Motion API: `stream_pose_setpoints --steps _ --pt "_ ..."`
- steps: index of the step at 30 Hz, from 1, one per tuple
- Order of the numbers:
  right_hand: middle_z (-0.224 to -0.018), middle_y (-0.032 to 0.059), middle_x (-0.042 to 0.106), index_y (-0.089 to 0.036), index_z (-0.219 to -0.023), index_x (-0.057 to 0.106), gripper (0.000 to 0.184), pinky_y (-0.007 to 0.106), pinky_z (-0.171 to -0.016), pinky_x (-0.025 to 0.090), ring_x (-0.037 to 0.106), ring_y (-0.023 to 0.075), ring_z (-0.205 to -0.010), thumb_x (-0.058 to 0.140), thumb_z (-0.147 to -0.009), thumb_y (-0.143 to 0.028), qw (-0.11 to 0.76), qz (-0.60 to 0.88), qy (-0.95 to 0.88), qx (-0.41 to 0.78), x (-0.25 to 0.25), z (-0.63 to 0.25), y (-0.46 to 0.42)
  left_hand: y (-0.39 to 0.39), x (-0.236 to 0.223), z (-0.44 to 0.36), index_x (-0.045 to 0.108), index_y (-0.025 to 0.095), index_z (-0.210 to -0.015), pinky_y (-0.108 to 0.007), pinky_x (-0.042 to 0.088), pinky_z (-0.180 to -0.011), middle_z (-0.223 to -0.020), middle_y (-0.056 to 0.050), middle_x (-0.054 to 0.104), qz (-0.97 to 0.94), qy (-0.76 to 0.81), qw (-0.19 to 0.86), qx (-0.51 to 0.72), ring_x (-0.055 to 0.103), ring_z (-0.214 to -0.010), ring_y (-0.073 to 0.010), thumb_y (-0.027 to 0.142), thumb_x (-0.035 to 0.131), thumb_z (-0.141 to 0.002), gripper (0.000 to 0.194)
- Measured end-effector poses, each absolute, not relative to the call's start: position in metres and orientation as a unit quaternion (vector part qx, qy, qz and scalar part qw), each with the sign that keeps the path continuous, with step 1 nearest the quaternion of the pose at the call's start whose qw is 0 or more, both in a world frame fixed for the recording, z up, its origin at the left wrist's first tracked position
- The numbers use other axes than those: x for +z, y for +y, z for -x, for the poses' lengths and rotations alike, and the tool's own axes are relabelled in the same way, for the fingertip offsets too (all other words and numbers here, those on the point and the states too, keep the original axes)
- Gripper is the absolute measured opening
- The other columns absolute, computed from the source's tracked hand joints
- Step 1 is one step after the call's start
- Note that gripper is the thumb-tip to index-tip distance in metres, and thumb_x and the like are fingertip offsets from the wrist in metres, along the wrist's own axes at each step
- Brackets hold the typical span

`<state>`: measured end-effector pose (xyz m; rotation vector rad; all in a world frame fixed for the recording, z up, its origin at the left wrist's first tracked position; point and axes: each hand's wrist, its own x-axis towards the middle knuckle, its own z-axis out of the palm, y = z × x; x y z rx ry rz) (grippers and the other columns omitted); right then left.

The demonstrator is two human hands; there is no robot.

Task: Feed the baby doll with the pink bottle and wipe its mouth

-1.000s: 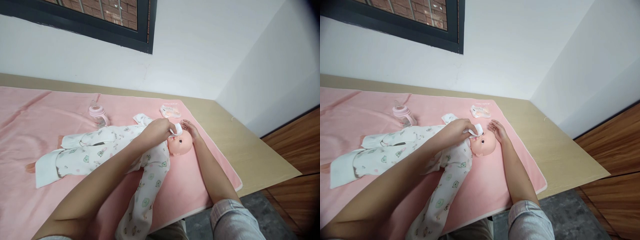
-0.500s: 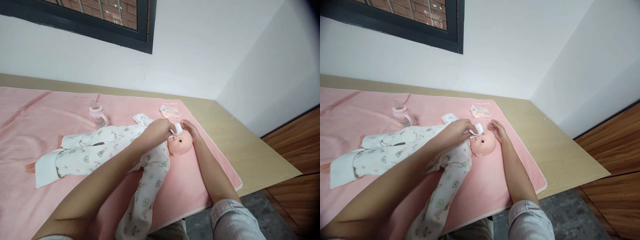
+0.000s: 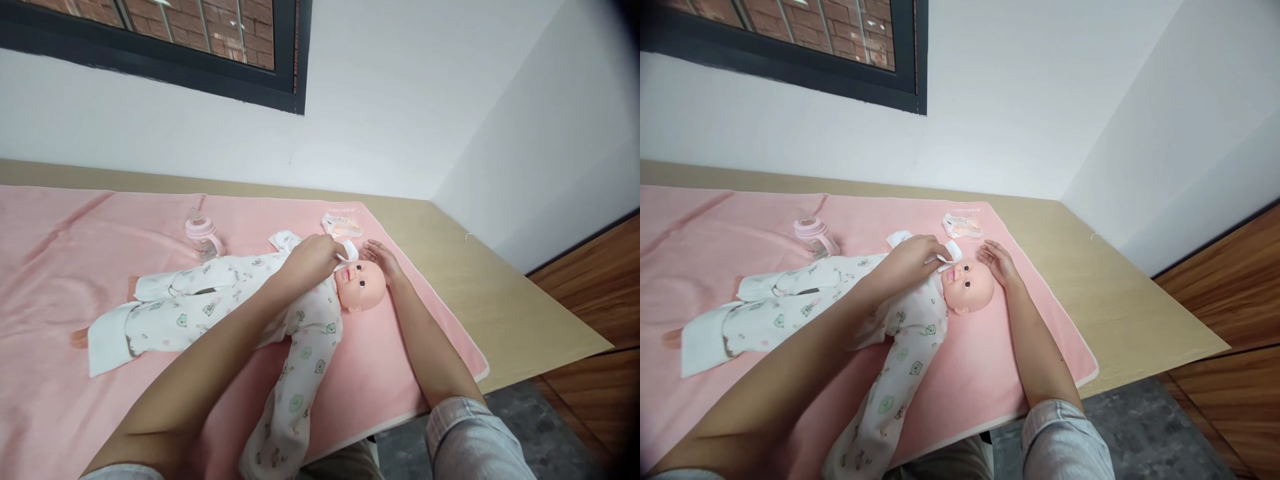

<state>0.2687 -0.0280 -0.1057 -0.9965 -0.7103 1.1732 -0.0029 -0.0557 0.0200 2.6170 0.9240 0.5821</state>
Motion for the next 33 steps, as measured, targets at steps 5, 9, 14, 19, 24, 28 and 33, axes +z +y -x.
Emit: stream_pose_setpoints --steps 5,9,14,19,24,28,33 --pt "-0.108 0.0004 0.070 -0.022 -0.066 0.066 0.007 0.035 -0.096 0.050 0.061 0.0213 -0.109 0.067 -0.064 -0.015 0.617 0.409 -0.504 0.446 -0.052 -0.249 -0.052 -0.053 0.027 0.014 0.076 0.025 -0.091 -0.030 0.046 -0.079 -0.109 -0.004 0.064 -0.904 0.339 0.148 0.215 0.058 -0.099 -0.0231 0.002 0.047 -0.073 0.040" --pt "-0.129 -0.0027 0.062 -0.026 -0.079 0.074 0.028 0.047 -0.115 0.032 0.042 0.0248 -0.134 0.051 -0.074 -0.010 0.445 0.379 -0.743 0.326 0.003 -0.209 -0.091 -0.050 0.030 0.022 0.076 0.023 -0.094 -0.037 0.045 -0.093 -0.124 -0.006 0.058 -0.895 0.357 0.124 0.237 0.053 -0.113 -0.0270 0.006 0.048 -0.078 0.036" --pt "-0.137 -0.0054 0.055 -0.031 -0.092 0.074 0.038 0.053 -0.117 0.025 0.028 0.0262 -0.143 0.049 -0.077 -0.006 0.343 0.449 -0.818 0.109 0.025 -0.165 -0.119 -0.045 0.035 0.031 0.075 0.024 -0.092 -0.040 0.041 -0.102 -0.124 -0.005 0.058 -0.884 0.359 0.119 0.275 0.053 -0.116 -0.0255 0.008 0.050 -0.079 0.032" --pt "-0.130 -0.0021 0.060 -0.030 -0.104 0.070 0.038 0.047 -0.110 0.037 0.046 0.0240 -0.131 0.047 -0.082 -0.010 0.371 0.488 -0.785 0.095 0.022 -0.153 -0.124 -0.047 0.042 0.037 0.074 0.023 -0.091 -0.038 0.042 -0.101 -0.119 -0.005 0.061 -0.879 0.349 0.121 0.301 0.055 -0.112 -0.0238 0.009 0.050 -0.079 0.031" --pt "-0.124 -0.0009 0.065 -0.030 -0.100 0.071 0.033 0.041 -0.105 0.042 0.055 0.0227 -0.122 0.047 -0.085 -0.014 0.401 0.503 -0.753 0.135 0.026 -0.141 -0.132 -0.053 0.046 0.038 0.074 0.021 -0.092 -0.038 0.043 -0.098 -0.114 -0.005 0.064 -0.879 0.356 0.085 0.305 0.057 -0.108 -0.0251 0.010 0.050 -0.079 0.029" --pt "-0.121 0.0007 0.067 -0.029 -0.109 0.071 0.033 0.040 -0.107 0.039 0.057 0.0231 -0.121 0.049 -0.086 -0.017 0.398 0.511 -0.751 0.129 0.027 -0.131 -0.131 -0.053 0.047 0.037 0.075 0.020 -0.095 -0.038 0.043 -0.100 -0.109 -0.005 0.066 -0.882 0.357 0.061 0.300 0.058 -0.105 -0.0252 0.013 0.051 -0.083 0.027" --pt "-0.110 0.0023 0.071 -0.025 -0.103 0.072 0.025 0.035 -0.097 0.046 0.064 0.0217 -0.106 0.052 -0.088 -0.025 0.457 0.524 -0.708 0.124 0.027 -0.143 -0.114 -0.088 0.068 0.043 0.065 0.021 -0.120 -0.043 0.044 -0.103 -0.123 -0.005 0.061 -0.878 0.309 0.044 0.364 0.052 -0.118 -0.0258 0.012 0.050 -0.088 0.036"
